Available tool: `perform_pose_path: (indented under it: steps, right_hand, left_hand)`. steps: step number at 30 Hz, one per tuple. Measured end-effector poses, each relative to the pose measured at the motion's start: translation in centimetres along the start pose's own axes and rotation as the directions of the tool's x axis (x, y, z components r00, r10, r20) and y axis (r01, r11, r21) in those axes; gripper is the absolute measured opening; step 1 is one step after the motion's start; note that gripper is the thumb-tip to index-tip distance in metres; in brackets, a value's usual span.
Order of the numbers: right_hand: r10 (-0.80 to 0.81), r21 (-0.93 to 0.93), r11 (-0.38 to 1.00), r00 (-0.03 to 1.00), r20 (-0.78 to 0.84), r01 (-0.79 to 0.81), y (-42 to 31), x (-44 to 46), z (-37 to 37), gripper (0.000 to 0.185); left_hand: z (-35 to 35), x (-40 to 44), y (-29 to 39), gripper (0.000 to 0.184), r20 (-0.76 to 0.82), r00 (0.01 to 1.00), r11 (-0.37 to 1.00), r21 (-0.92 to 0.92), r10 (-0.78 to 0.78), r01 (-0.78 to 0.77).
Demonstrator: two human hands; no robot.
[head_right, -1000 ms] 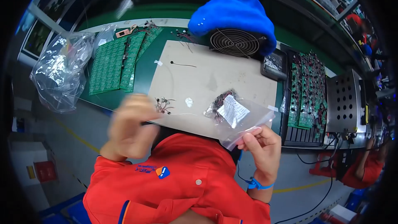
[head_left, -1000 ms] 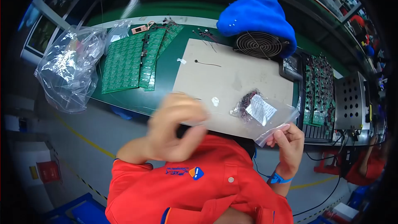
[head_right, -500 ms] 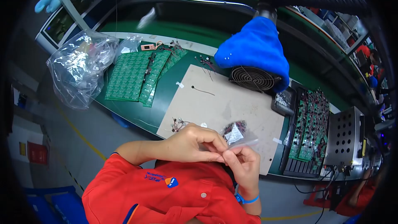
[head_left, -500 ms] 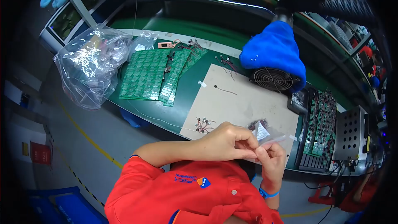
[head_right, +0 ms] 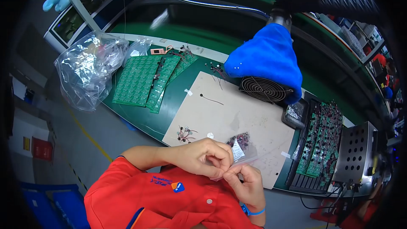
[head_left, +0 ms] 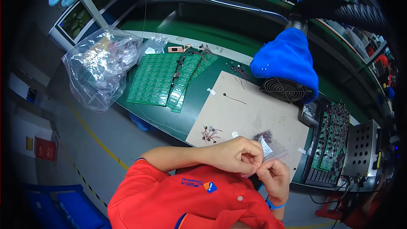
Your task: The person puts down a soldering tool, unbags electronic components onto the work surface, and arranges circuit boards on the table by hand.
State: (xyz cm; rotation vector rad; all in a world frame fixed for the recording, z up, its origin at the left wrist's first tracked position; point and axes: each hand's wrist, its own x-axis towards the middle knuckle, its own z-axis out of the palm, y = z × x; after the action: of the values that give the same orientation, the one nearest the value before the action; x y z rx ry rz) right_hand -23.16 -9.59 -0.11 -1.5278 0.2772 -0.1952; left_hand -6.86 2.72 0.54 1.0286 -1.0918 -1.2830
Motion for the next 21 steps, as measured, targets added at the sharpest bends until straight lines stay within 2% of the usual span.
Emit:
perform_pose_path:
  steps: [3,6,7,9,10,11,13,14,15,16,17,18,21]
  right_hand:
    - [0.01,0.037,0.999,1.0,0.015,-0.01,-0.1,0.0,0.1,0.01]
    - [0.012,0.099,0.995,1.0,0.007,-0.012,-0.1,0.1,0.2,0.011]
    - [-0.008,0.147,0.989,1.0,0.01,0.006,0.1,0.2,0.1,0.011]
    - [-0.045,0.239,0.97,0.999,0.011,0.041,0.3,0.2,-0.1,0.011]
    - [-0.044,0.235,0.971,0.999,0.007,0.041,0.2,0.0,-0.4,0.011]
    - [-0.025,0.114,0.993,0.996,-0.081,0.034,0.2,-0.3,-0.8,0.012]
    - [-0.02,-0.125,0.992,0.966,-0.258,-0.012,-0.2,-0.7,-1.2,0.015]
    - [-0.018,-0.128,0.992,0.965,-0.262,-0.016,-0.5,-0.6,-1.0,0.015]
    - [-0.247,-0.404,0.91,0.905,-0.346,0.094,-0.9,-0.4,-0.5,0.012]
    - [-0.477,-0.655,0.74,0.805,-0.353,0.151,-1.4,-0.1,0.2,0.01]
    - [-0.68,-0.852,0.501,0.678,-0.28,0.15,-1.9,0.2,0.7,0.008]
    - [-0.679,-0.855,0.497,0.679,-0.279,0.145,-2.5,0.3,1.4,0.008]
    - [-0.657,-0.761,0.483,0.754,0.013,0.433,-4.0,0.1,3.0,0.007]
  left_hand:
    - [-0.3,-0.1,-0.2,0.003,0.038,0.999,1.0,0.001,0.0,0.0]
    - [-0.3,-0.1,-1.0,0.003,0.067,0.997,0.985,-0.171,0.041,-0.029]
    - [-0.2,-0.2,-1.2,0.003,0.07,0.997,0.985,-0.171,0.043,-0.031]
    - [0.1,-0.2,-1.6,0.004,-0.036,0.999,0.944,-0.327,0.032,-0.043]
    - [0.2,-0.3,-1.7,0.004,-0.088,0.996,0.913,-0.404,0.02,-0.054]
    - [0.3,-0.3,-1.8,0.004,-0.084,0.996,0.912,-0.406,0.024,-0.056]
    - [0.5,-0.6,-1.7,0.005,-0.253,0.959,0.966,-0.188,0.125,-0.176]
    - [0.6,-0.7,-1.6,0.006,-0.326,0.927,0.973,-0.072,0.185,-0.219]
    - [0.8,-0.7,-1.4,0.006,-0.324,0.928,0.972,-0.077,0.186,-0.221]
    - [1.0,-0.4,-1.2,0.006,-0.322,0.917,0.972,0.083,0.236,-0.221]
    - [1.2,-0.2,-1.0,0.006,-0.312,0.906,0.946,0.241,0.286,-0.215]
    - [1.5,0.0,-0.8,0.007,-0.293,0.896,0.896,0.393,0.334,-0.205]
    - [2.6,-0.1,-0.6,0.008,-0.283,0.9,0.89,0.411,0.333,-0.2]
